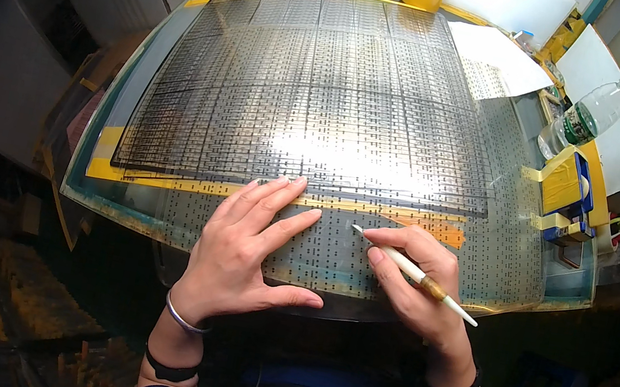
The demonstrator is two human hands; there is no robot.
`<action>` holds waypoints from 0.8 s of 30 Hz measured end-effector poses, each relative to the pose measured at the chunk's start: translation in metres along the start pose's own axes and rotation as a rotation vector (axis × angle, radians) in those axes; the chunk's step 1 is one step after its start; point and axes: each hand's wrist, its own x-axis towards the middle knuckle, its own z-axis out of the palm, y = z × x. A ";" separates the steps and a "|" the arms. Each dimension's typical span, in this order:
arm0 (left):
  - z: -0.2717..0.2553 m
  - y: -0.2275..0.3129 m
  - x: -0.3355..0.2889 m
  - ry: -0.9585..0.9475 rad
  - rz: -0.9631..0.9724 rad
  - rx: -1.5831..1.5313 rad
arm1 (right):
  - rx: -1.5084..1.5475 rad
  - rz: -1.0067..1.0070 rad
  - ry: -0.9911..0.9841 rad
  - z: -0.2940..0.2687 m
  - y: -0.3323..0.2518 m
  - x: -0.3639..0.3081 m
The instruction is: The recorder uses a ruler and a white pen to mark specific points or lines on a large patterned plastic or film sheet atop a light table.
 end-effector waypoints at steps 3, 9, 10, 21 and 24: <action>-0.002 0.002 0.001 0.013 0.004 -0.006 | -0.005 0.004 0.007 0.000 0.000 0.000; -0.003 0.002 0.001 0.012 0.002 -0.005 | 0.048 -0.009 -0.200 -0.011 0.000 -0.001; -0.002 0.002 0.001 0.011 0.001 -0.005 | 0.061 0.026 -0.177 -0.010 -0.002 -0.001; -0.002 0.002 0.001 0.010 -0.002 -0.005 | 0.029 0.015 -0.121 -0.005 -0.001 -0.002; -0.003 0.003 0.001 0.012 -0.006 -0.005 | 0.049 -0.012 -0.257 -0.013 0.000 -0.002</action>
